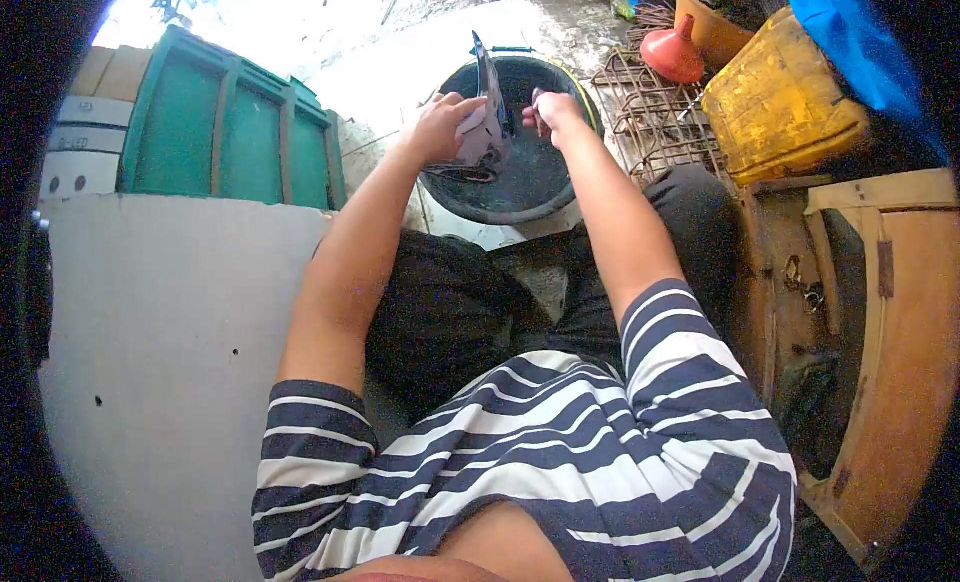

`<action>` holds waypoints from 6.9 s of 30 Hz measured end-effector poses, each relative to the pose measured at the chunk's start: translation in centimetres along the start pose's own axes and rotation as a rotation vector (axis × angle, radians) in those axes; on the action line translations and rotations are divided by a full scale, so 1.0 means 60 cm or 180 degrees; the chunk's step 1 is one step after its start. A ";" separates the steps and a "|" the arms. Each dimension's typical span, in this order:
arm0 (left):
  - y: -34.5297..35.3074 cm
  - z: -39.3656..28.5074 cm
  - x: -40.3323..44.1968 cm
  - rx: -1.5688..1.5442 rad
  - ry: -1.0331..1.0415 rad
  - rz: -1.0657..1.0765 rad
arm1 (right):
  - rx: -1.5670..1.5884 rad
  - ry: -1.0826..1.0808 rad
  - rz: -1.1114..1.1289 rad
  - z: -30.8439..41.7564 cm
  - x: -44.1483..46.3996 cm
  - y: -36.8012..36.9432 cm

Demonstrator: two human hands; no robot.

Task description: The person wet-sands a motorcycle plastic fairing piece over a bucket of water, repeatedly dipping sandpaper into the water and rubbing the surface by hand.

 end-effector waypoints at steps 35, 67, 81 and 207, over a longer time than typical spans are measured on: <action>-0.020 -0.010 -0.006 0.0412 -0.0049 0.0129 | -0.0668 0.0689 -0.1542 -0.328 0.260 -0.085; 0.007 -0.008 -0.001 0.0580 0.0078 0.0432 | 0.0870 0.0118 -0.0567 -0.158 0.153 -0.007; 0.014 -0.010 0.001 0.0578 -0.0014 0.0531 | -0.0553 0.0280 -0.1778 -0.254 0.181 -0.071; 0.014 0.004 0.022 0.0000 -0.0016 0.0856 | 0.1382 0.0733 -0.0360 -0.229 0.256 -0.077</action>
Point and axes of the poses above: each hand's wrist, its own x-axis towards the middle knuckle, its own y-axis out of the palm, z = x × y, the point moved 1 cm from there along x, towards the middle knuckle, and after that the axes turned 12 degrees about x, right-handed, at the moved point
